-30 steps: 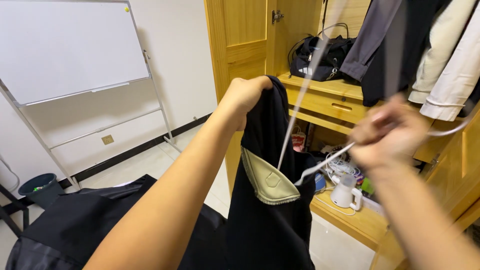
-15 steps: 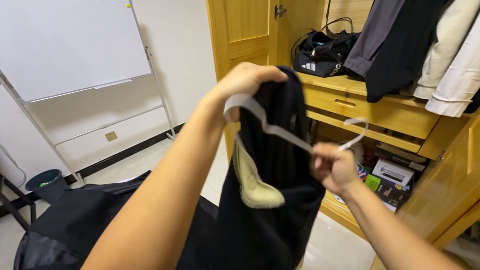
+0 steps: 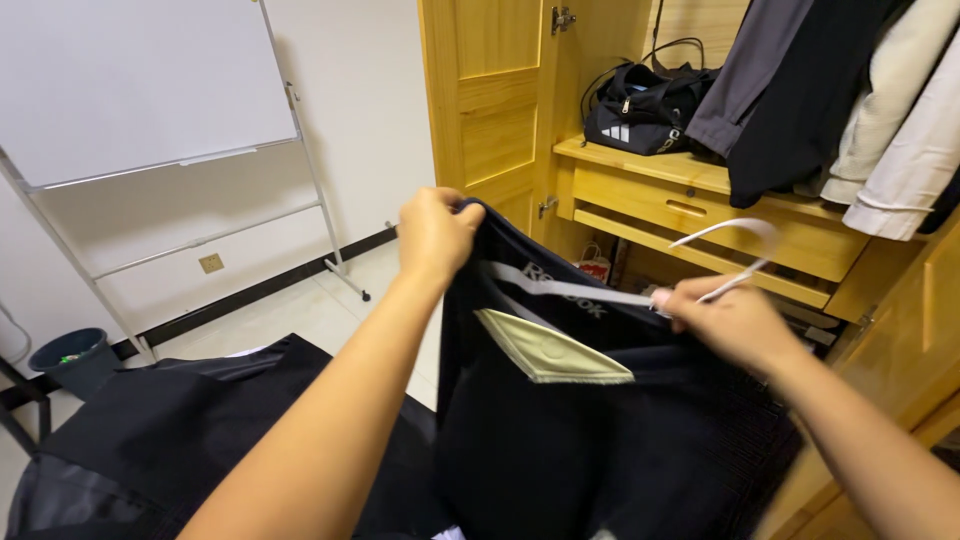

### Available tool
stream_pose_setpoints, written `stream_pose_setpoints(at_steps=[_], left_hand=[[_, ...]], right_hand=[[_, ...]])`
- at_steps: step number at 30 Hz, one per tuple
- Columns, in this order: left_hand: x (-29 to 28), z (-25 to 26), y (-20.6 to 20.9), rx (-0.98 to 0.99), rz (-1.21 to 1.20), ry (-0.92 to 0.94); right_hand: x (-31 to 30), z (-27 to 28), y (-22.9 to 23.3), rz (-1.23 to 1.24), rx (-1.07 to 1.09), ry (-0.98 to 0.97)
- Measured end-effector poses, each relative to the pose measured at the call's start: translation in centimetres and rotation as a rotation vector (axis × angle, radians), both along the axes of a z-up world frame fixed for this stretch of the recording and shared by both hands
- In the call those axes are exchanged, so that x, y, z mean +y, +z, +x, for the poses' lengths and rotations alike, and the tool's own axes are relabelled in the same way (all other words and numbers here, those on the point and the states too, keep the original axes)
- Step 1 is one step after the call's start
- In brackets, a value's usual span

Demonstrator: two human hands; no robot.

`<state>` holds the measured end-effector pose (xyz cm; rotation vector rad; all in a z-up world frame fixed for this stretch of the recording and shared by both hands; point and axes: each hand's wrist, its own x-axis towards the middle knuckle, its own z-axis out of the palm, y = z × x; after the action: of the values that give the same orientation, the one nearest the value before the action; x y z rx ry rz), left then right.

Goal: The person picks up a black Reebok shirt, places it on a hanger, and hangs it in a wooden wardrobe. They repeat this process with a black button-up shirt and a light purple striped shirt, selecting hangers from a pile on a desk and placing each garment into the wardrobe.

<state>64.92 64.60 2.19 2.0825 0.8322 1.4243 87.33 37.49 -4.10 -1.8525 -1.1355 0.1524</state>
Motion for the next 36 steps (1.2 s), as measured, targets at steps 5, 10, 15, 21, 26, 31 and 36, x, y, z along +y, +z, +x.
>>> stream_pose_setpoints(at_steps=[5,10,15,21,26,31,36], left_hand=[[-3.6,1.5,-1.0,0.093,0.055,-0.085],[-6.8,2.3,-1.9,0.135,0.003,-0.176],[-7.6,2.9,-2.5,0.172,0.013,-0.199],[-4.5,1.3,-3.0,0.486,-0.109,-0.534],[0.3,0.2,-3.4,0.477,0.348,-0.308],[4.2,-1.1,-7.0,0.586,-0.02,-0.468],[6.9,-2.5,-5.3,0.48,-0.002,-0.261]], right_hand=[[1.3,-2.2,0.1,-0.187,-0.141,-0.09],[1.6,-1.5,2.2,-0.173,-0.168,-0.055],[2.4,-0.1,-0.6,-0.141,-0.113,0.039],[1.1,0.9,3.4,-0.028,0.176,-0.117],[1.1,0.3,5.0,-0.014,0.156,-0.008],[0.2,1.9,7.1,0.06,0.021,-0.026],[-0.8,2.9,8.9,0.114,0.175,-0.039]])
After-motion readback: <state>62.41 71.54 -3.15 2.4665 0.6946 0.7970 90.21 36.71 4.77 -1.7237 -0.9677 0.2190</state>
